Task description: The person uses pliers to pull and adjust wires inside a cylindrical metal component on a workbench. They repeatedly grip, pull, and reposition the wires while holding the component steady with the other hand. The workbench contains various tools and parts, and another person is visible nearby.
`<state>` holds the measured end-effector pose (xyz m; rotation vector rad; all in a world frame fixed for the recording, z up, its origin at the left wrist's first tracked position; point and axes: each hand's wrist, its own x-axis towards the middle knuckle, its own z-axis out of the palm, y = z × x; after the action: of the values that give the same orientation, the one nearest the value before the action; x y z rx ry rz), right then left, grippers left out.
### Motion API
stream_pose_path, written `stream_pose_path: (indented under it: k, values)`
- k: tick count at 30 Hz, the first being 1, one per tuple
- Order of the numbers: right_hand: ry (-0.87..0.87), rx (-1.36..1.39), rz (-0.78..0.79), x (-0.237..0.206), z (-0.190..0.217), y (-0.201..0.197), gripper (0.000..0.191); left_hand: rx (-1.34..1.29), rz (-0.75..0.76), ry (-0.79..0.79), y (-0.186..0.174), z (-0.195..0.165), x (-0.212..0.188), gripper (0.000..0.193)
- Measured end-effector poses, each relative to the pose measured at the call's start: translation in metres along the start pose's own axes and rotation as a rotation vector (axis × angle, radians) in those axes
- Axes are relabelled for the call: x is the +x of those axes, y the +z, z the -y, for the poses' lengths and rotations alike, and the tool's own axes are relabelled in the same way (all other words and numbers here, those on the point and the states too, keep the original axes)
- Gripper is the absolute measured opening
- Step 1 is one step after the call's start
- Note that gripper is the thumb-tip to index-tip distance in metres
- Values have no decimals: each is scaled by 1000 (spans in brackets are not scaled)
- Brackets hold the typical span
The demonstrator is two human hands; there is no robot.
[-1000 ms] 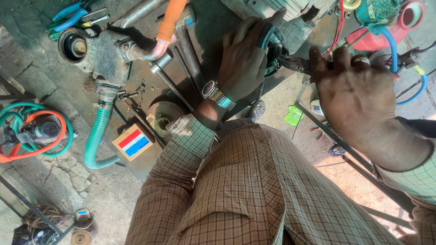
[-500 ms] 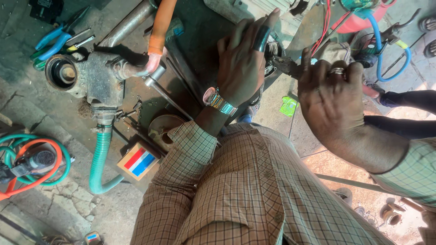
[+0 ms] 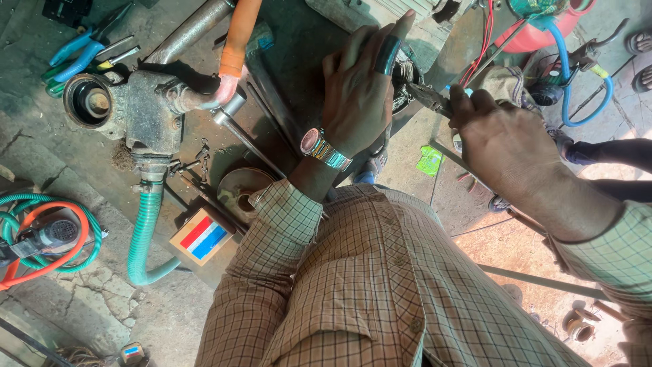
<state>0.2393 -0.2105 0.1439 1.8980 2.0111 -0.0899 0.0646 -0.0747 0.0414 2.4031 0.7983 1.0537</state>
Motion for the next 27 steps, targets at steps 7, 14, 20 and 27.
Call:
stream_pose_path:
  k: [7, 14, 20, 27]
  values:
    - [5, 736, -259, 11, -4, 49, 42, 13, 9, 3, -4, 3, 2, 84]
    - [131, 1603, -57, 21, 20, 92, 34, 36, 25, 6, -8, 9, -2, 74]
    - [213, 1511, -119, 17, 34, 100, 19, 101, 11, 7, -12, 10, 1, 66]
    - [0, 1707, -250, 19, 24, 95, 16, 78, 73, -61, -25, 2, 10, 79]
